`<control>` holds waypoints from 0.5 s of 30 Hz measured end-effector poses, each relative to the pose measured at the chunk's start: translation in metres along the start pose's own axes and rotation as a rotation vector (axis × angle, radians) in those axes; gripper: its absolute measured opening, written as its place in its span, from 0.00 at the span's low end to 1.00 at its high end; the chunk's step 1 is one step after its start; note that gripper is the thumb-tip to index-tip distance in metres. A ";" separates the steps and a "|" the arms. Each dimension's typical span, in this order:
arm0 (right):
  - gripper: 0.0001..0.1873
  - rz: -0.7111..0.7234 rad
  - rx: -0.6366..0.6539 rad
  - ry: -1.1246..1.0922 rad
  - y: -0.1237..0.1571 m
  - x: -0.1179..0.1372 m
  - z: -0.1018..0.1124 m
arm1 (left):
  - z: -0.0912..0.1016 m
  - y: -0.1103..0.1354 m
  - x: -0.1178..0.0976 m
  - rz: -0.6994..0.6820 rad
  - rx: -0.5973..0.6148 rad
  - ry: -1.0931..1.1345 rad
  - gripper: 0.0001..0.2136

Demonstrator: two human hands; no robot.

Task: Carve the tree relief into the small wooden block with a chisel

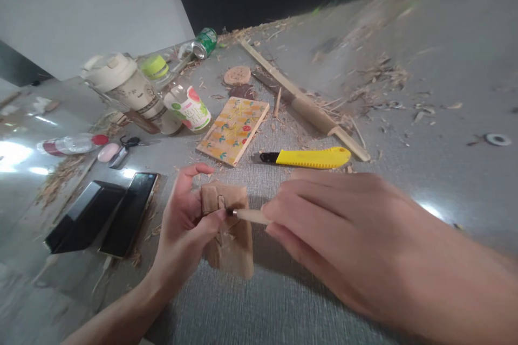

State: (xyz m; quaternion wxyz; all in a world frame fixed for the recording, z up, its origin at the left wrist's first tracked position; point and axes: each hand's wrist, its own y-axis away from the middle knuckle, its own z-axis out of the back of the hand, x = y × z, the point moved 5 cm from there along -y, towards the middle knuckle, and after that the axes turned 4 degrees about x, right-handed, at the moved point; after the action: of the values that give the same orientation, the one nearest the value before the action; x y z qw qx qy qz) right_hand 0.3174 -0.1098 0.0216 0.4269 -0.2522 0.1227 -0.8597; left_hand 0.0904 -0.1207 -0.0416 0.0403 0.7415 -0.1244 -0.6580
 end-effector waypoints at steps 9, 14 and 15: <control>0.07 0.002 -0.013 0.064 0.000 0.006 -0.002 | 0.002 0.000 0.001 0.038 -0.025 -0.019 0.29; 0.09 -0.011 0.019 0.084 0.001 0.008 -0.008 | 0.000 0.001 -0.001 0.042 -0.045 -0.014 0.28; 0.09 -0.015 0.019 0.070 0.001 0.008 -0.008 | 0.000 0.001 -0.001 0.043 -0.044 -0.010 0.28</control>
State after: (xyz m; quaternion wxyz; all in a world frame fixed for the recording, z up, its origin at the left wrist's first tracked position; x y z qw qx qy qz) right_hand 0.3098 -0.1172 0.0172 0.4182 -0.2187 0.1277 -0.8723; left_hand 0.0901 -0.1217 -0.0405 0.0702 0.7342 -0.1258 -0.6634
